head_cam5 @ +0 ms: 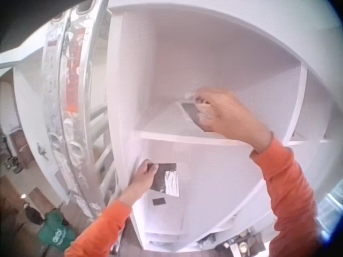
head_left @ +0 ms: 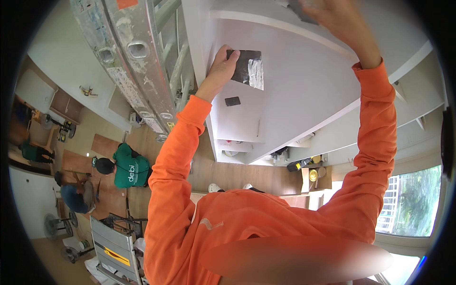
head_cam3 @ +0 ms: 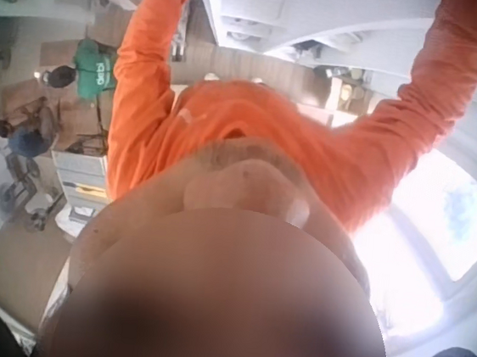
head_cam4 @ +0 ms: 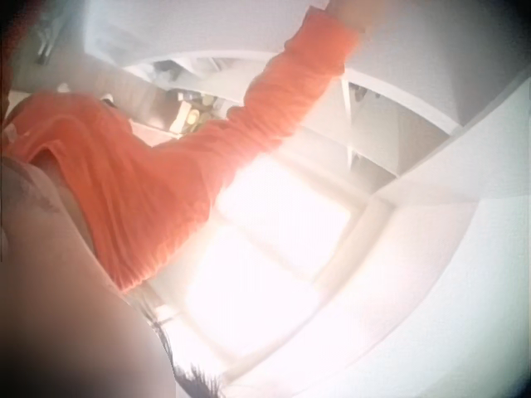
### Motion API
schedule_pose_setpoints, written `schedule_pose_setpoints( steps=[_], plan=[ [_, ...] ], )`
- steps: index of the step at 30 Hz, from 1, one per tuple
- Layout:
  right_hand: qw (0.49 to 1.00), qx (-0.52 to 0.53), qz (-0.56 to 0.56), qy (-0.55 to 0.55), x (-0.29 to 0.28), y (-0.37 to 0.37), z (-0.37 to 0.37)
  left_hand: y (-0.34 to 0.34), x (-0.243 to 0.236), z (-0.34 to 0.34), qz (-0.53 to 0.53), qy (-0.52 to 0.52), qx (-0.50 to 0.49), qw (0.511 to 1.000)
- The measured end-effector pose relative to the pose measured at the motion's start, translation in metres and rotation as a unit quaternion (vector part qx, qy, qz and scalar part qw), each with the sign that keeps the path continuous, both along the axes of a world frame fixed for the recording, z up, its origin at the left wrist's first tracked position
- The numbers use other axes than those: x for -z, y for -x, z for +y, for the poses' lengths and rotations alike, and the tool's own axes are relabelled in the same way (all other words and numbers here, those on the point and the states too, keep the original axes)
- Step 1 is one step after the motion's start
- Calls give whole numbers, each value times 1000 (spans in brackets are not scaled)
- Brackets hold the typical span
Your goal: The person applies joint compound to a ceiling corner using a putty knife and a hawk. They repeatedly scoop compound from the hawk and spread it along the corner, smoothing the surface with the blade.
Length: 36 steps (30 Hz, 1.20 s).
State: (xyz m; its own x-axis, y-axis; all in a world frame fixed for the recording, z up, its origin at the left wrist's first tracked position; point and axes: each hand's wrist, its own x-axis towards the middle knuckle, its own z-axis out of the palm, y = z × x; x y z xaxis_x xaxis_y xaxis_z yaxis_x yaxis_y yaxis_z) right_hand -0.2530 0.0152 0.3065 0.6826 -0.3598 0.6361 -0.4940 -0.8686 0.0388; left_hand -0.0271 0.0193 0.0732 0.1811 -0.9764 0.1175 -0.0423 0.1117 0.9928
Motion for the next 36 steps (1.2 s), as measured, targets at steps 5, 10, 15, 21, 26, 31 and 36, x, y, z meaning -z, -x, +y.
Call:
schedule_pose_setpoints(
  steps=[5, 10, 15, 21, 26, 31, 36],
  plan=[
    [988, -43, 148, -14, 5, -39, -4, -3, -3, 1, -24, -26, 14, 999],
    [974, -26, 176, -143, -1, -47, -15, 2, -4, 2, -8, -6, 0, 1000],
    [977, -69, 200, -37, -6, -60, -28, 1, -5, 3, -10, -10, 14, 1000],
    [978, -50, 198, -48, -8, -67, -26, 2, -7, 5, 0, 5, 11, 1000],
    [976, -51, 211, -12, -3, -63, -26, 2, -12, 9, -19, -10, 9, 1000],
    [980, 2, 196, -22, 4, -66, -35, 1, -11, 7, -23, -1, 24, 999],
    [978, -72, 194, 10, -2, -64, -26, 2, -6, 5, -34, 25, 5, 999]
  ],
)
